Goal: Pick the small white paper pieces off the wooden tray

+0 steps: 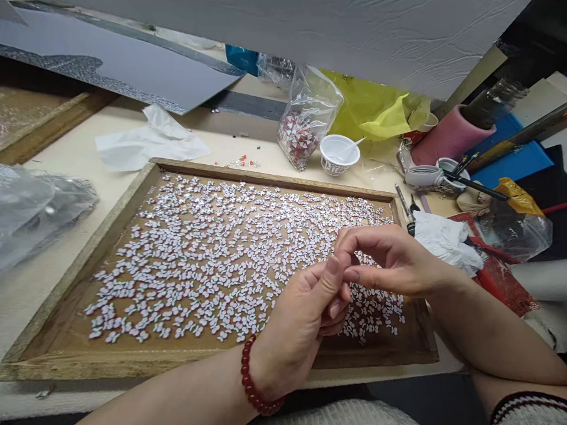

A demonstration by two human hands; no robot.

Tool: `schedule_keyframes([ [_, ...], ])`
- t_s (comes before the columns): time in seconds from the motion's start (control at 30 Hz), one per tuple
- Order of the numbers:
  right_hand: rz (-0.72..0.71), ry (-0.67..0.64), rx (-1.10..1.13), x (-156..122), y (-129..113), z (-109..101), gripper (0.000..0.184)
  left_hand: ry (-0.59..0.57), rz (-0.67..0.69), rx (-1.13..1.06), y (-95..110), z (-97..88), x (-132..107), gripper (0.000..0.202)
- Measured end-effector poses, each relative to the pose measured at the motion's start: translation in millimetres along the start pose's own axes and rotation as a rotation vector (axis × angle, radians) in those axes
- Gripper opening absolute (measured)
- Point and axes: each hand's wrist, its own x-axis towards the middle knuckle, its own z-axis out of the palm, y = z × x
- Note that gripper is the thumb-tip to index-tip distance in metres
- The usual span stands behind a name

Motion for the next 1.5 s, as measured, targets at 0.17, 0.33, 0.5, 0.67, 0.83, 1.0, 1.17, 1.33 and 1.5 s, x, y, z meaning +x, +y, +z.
schedule_keyframes([
  [0.17, -0.056, 0.313, -0.413, 6, 16, 1, 0.005, 0.048, -0.002, -0.053, 2, 1.8, 1, 0.033],
  [0.33, -0.167, 0.387, -0.881, 13, 39, -7, 0.010, 0.041, -0.027, -0.057, 2, 2.9, 1, 0.025],
  [0.5, -0.155, 0.388, -0.982, 15, 46, -9, 0.012, 0.026, -0.058, -0.067, 2, 3.5, 0, 0.024],
  [0.67, -0.156, 0.392, -1.005, 15, 47, -7, 0.012, 0.038, -0.057, -0.074, 2, 3.5, 1, 0.022],
  [0.83, -0.157, 0.418, -1.025, 16, 49, -6, 0.011, 0.032, -0.058, -0.084, 1, 3.4, 2, 0.021],
  [1.0, -0.150, 0.422, -1.044, 16, 50, -4, 0.010, 0.010, -0.082, -0.048, 2, 3.1, 1, 0.021],
  [1.17, -0.142, 0.418, -1.060, 16, 50, -4, 0.010, 0.006, -0.092, -0.037, 1, 3.8, 0, 0.021],
  [1.33, -0.127, 0.399, -1.074, 15, 53, -4, 0.009, -0.002, -0.084, -0.025, 1, 4.3, 1, 0.020],
  [1.5, -0.107, 0.380, -1.058, 16, 54, -4, 0.010, 0.002, -0.081, -0.002, 2, 3.6, 2, 0.020],
])
